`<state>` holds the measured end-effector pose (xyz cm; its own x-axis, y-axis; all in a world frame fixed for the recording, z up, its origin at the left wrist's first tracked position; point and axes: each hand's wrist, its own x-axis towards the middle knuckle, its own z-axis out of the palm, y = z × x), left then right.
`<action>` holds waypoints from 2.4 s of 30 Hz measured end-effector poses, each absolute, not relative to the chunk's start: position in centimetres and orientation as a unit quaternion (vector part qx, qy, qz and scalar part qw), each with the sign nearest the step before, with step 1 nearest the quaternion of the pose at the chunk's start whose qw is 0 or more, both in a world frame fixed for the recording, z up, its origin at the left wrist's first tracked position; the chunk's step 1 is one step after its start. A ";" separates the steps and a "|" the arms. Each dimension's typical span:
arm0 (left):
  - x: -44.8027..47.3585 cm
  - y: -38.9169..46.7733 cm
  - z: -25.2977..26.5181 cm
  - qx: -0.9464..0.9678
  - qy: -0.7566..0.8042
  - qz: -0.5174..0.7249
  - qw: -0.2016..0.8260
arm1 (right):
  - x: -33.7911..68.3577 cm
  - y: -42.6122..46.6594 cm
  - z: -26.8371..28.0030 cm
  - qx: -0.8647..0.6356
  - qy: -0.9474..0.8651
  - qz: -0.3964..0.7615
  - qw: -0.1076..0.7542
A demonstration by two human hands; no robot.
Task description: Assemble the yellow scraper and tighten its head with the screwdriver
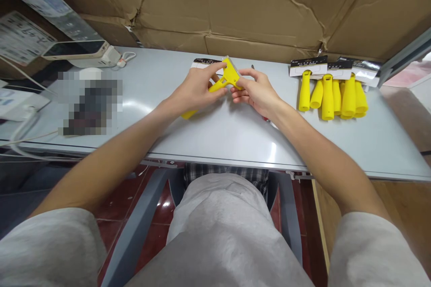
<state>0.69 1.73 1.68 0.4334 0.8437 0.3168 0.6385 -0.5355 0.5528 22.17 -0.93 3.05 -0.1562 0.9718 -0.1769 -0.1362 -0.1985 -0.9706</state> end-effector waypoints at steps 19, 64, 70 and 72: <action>1.3 1.5 2.0 0.742 0.487 0.352 0.298 | 23.0 -0.3 2.8 -0.471 -0.460 0.611 0.439; 1.5 0.8 1.7 0.833 0.473 0.259 0.124 | 22.7 -0.7 3.0 -0.463 -0.452 0.631 0.429; 1.7 0.2 1.9 0.842 0.484 0.227 0.067 | 22.6 -0.7 2.9 -0.466 -0.456 0.627 0.427; 1.7 0.1 1.9 0.842 0.488 0.223 0.057 | 22.5 -0.7 2.9 -0.468 -0.457 0.626 0.425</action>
